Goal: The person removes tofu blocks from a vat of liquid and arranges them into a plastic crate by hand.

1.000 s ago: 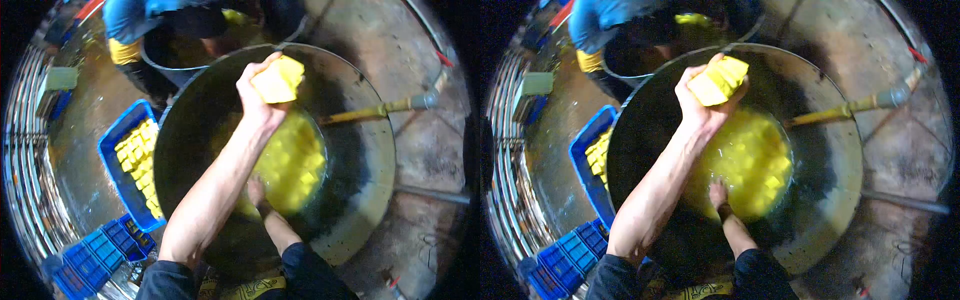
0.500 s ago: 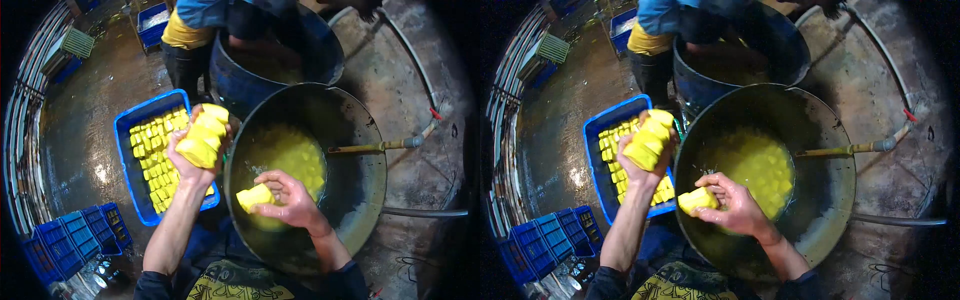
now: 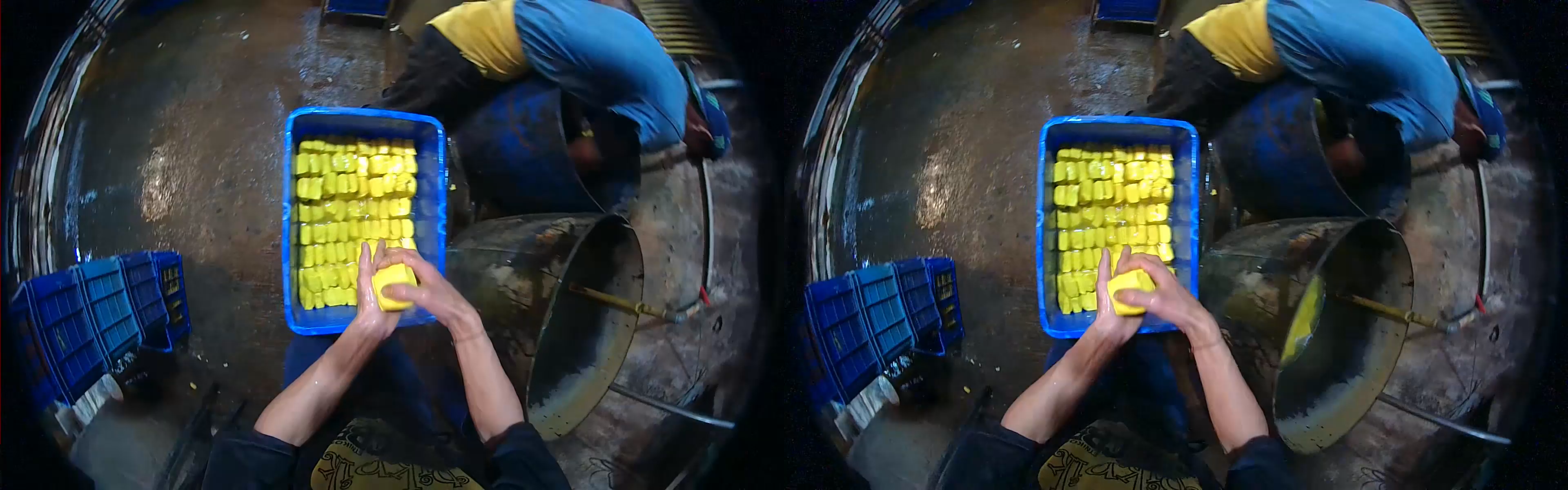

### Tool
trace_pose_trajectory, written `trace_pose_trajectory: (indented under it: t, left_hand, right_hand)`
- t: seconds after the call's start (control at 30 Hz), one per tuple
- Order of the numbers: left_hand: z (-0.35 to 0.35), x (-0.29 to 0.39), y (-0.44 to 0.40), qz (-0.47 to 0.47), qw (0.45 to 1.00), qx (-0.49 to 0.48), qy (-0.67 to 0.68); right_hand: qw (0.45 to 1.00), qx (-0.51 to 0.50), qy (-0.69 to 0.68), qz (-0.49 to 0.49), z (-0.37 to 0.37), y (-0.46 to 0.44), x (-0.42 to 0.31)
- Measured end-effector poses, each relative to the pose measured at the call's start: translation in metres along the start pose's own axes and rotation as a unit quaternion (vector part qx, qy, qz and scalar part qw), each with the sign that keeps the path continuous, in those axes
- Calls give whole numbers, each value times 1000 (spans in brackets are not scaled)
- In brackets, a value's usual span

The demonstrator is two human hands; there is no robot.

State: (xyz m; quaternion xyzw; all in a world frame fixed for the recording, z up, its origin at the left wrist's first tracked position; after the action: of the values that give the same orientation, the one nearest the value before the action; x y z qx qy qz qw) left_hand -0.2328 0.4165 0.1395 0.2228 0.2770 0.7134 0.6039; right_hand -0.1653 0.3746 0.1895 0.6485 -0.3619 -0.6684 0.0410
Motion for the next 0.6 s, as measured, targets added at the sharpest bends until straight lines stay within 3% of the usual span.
trace_pose_trajectory:
  t: [0.1,0.17,0.2,0.23,0.3,0.37,0.4,0.47,0.5,0.57,0.6]
  left_hand:
    - [-62,39,-38,77,992,12,-98]
    - [-134,65,-67,100,955,38,-275]
    - [-157,76,-66,100,785,118,-600]
    - [-175,84,-58,82,503,181,-841]
    - [-194,75,-37,92,409,133,-898]
    - [-192,69,-25,135,341,83,-927]
    - [-186,72,-20,85,388,75,-914]
    - [-161,76,-9,80,363,99,-923]
    - [-155,74,-7,80,343,123,-928]
    - [-140,72,-8,205,352,93,-909]
    - [-128,70,-12,244,387,88,-885]
  right_hand:
    - [963,-65,-216,147,24,-56,27]
    - [959,-63,-198,191,39,-90,38]
    - [982,-2,-78,174,44,-124,92]
    - [980,67,29,183,56,-128,66]
    - [942,114,247,197,98,-162,108]
    - [889,205,370,177,141,-159,130]
    - [891,206,365,177,143,-159,134]
    - [909,187,329,172,141,-152,145]
    - [941,123,273,155,123,-153,151]
    - [993,54,-58,93,82,-135,158]
    - [996,45,-56,52,56,-112,134]
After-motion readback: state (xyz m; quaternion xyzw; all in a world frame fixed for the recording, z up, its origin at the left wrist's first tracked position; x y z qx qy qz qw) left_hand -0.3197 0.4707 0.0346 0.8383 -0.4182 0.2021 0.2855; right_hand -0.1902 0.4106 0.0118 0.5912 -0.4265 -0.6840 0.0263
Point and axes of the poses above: each hand's wrist, its own y-axis away from the middle knuckle, its own z-axis out of the palm, x = y × z, the point moved 5 cm from there along -y, towards the middle knuckle
